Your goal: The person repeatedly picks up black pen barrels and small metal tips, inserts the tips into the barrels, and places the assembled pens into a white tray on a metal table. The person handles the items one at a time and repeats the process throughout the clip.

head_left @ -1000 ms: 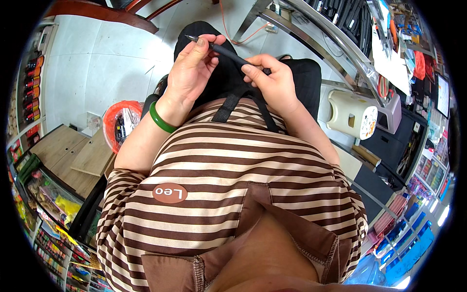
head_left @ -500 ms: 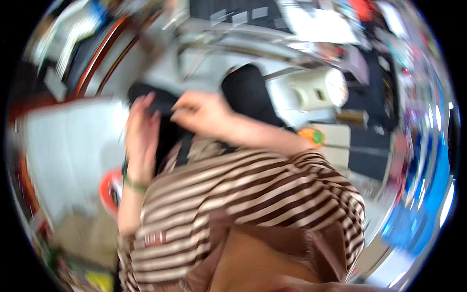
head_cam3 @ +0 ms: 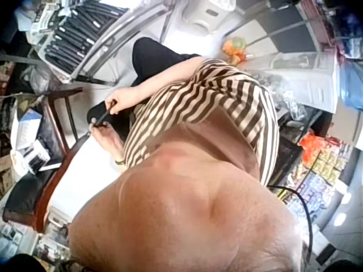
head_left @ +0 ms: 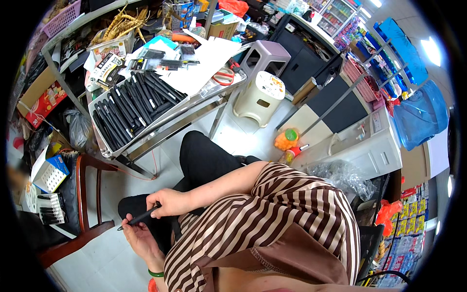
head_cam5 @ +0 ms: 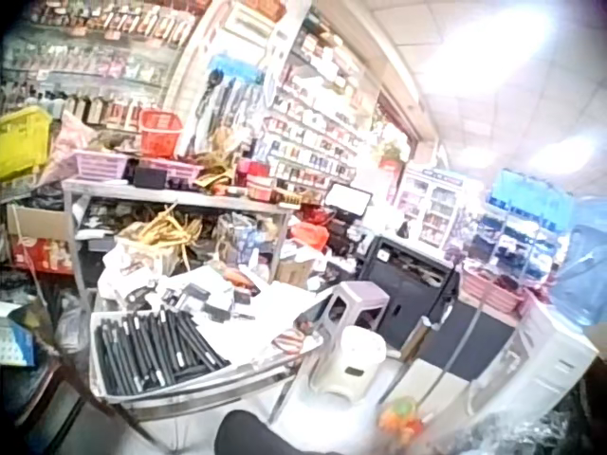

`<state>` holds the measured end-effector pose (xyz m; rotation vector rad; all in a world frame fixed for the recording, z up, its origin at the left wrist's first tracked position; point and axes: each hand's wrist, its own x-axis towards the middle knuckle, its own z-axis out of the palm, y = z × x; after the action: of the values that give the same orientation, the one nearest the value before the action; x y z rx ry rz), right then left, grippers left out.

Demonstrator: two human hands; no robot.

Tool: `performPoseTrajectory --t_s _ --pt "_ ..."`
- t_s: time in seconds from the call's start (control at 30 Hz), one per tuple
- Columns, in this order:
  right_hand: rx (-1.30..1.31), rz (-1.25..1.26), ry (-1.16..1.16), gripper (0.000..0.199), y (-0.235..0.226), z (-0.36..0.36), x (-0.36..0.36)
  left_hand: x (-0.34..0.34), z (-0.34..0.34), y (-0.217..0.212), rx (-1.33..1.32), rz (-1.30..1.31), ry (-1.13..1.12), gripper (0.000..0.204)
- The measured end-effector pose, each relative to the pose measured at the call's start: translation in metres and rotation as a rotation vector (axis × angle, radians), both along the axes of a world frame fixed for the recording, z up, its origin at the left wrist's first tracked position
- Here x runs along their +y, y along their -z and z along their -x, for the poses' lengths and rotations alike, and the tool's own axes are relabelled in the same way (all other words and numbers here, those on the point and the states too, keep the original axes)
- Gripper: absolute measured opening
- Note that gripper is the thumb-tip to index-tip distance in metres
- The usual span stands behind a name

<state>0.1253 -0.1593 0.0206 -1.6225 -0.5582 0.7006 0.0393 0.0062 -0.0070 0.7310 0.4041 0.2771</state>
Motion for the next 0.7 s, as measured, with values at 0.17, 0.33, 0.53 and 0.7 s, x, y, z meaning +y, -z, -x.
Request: performPoseTrajectory --t_s 0.17,0.33,0.53,0.7 --pt "-0.333 0.049 0.042 0.015 -0.012 0.004 -0.002 0.001 0.001 -0.002 -0.016 0.034 -0.004 0.024" --pt "-0.572 0.039 0.058 0.016 -0.002 0.004 0.000 -0.001 0.002 -0.008 0.019 0.047 -0.038 0.025" --pt "0.395 -0.004 -0.068 0.014 -0.002 -0.004 0.005 0.001 0.002 -0.007 -0.021 0.053 -0.019 0.026" --pt "0.335 -0.040 -0.032 0.011 0.001 -0.002 0.004 -0.001 0.003 -0.008 -0.001 0.048 -0.027 0.026"
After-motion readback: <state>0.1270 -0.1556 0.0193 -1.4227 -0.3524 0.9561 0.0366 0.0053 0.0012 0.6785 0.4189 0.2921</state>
